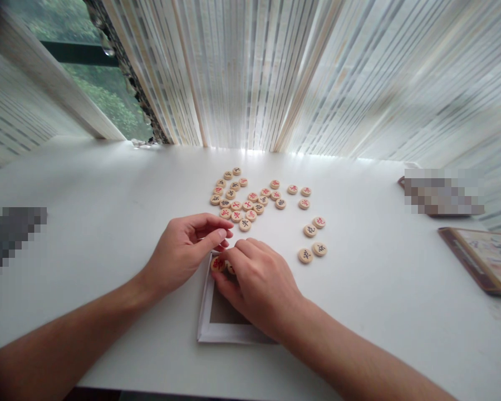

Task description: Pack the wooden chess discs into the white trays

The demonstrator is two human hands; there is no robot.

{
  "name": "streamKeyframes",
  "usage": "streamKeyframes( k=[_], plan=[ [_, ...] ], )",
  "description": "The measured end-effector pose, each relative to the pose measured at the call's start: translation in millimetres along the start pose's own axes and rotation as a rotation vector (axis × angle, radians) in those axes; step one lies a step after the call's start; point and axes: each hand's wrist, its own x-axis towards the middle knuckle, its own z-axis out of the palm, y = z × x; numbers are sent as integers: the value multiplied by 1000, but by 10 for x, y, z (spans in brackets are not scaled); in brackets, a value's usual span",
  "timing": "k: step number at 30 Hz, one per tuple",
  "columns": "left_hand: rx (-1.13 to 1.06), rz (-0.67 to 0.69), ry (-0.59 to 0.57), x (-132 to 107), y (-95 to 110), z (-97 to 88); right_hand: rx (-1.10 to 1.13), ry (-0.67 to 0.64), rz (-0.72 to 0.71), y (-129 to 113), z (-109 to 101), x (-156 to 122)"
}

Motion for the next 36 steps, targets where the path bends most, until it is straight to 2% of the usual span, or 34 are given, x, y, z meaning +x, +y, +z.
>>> streamKeyframes(
  k=[14, 21, 27, 36],
  plan=[
    [9, 7, -2, 11, -13, -4, -15, 2, -6, 15, -7, -8],
    [-20, -12, -5, 0, -18, 1, -5, -3, -22, 76, -117, -84],
    [-32, -20, 0, 4, -6, 11, -53, -68, 3, 158, -192, -105],
    [-20, -22, -2, 17, -12, -2, -93, -123, 50, 167, -178, -102]
  ],
)
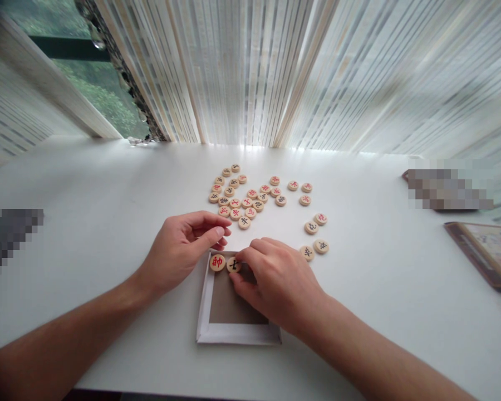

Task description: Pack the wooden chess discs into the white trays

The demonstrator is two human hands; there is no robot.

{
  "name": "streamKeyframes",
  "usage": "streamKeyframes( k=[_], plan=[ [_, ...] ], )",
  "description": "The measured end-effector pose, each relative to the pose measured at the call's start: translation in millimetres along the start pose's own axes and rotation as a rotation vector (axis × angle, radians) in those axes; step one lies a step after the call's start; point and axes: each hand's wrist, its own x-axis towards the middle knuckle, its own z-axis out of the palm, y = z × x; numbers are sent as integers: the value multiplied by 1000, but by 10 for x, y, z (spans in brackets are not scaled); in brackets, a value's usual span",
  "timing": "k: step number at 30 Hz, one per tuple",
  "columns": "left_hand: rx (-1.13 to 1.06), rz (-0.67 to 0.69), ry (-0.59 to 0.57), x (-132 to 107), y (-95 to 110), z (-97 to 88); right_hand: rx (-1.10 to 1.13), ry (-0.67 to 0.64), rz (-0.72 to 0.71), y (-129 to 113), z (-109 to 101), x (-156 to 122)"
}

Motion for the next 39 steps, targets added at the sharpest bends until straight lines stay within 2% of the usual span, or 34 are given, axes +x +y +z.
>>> streamKeyframes(
  k=[13, 23, 32, 39],
  plan=[
    [11, 11, 5, 0, -19, -10, -19, 26, -4, 3, 23, -1],
    [-1, -7, 54, 37, -1, -52, -7, 45, -6, 39, -4, 1],
    [18, 30, 123, 149, -5, -192, 159, 90, 77, 81, -116, 62],
    [65, 70, 162, 209, -32, -251, 185, 246, 88, 193, -147, 127]
  ],
)
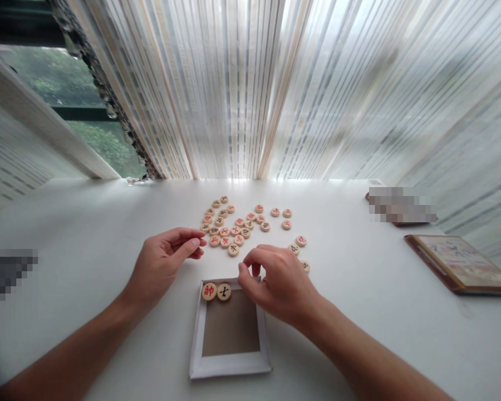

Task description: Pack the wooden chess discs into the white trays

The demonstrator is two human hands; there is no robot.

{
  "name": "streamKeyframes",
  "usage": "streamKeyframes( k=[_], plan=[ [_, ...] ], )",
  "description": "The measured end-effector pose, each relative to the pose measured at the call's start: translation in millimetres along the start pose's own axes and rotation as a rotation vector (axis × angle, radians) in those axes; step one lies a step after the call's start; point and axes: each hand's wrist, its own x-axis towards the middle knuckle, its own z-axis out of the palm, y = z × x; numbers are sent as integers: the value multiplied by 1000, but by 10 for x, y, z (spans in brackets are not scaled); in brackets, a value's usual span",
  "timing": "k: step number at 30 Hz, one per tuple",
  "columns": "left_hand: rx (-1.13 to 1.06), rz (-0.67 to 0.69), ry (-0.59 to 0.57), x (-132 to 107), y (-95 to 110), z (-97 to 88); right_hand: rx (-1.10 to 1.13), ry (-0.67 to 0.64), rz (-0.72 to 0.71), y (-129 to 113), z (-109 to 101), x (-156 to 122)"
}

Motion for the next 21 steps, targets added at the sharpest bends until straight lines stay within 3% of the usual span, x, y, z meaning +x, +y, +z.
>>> streamKeyframes(
  k=[13, 21],
  plan=[
    [115, 75, 68, 121, -52, -110, -20, 18, 70, 114, 44, 43],
    [214, 99, 49, 143, -116, -99, -26, 41, 164, 144, -66, 248]
  ],
)
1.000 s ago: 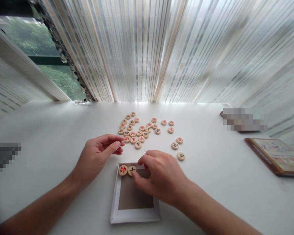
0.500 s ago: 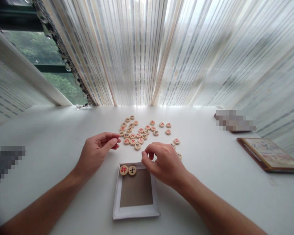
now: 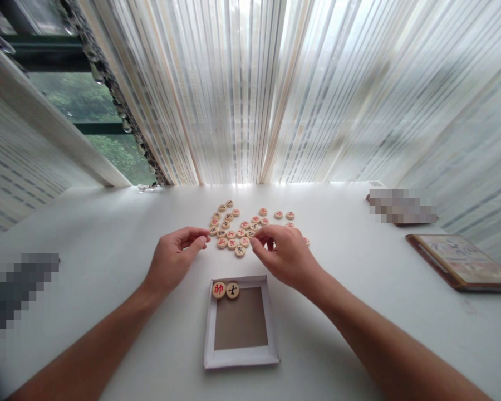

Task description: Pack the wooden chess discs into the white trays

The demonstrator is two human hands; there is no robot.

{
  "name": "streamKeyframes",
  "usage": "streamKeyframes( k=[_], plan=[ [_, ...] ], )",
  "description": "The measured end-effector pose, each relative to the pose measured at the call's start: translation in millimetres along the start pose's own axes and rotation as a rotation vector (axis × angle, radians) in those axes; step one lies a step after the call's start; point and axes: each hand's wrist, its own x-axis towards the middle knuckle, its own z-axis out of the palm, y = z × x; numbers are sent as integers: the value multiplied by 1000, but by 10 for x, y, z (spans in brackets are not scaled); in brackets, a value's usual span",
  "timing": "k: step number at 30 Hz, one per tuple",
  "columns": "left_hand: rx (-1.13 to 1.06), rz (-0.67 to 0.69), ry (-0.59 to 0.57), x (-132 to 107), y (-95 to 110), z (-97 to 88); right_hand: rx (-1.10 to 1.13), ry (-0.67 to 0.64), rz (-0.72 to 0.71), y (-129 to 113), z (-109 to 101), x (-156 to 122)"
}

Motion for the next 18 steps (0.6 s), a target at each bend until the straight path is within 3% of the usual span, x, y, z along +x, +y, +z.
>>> streamKeyframes(
  k=[6, 13, 18],
  plan=[
    [39, 23, -23, -21, -5, 19, -61, -90, 67, 28, 81, 514],
    [67, 43, -37, -41, 2, 42, -157, -181, 157, 193, 485, 1364],
    [75, 54, -43, -51, 18, 41, -178, -328, 206, 246, 682, 1692]
  ],
)
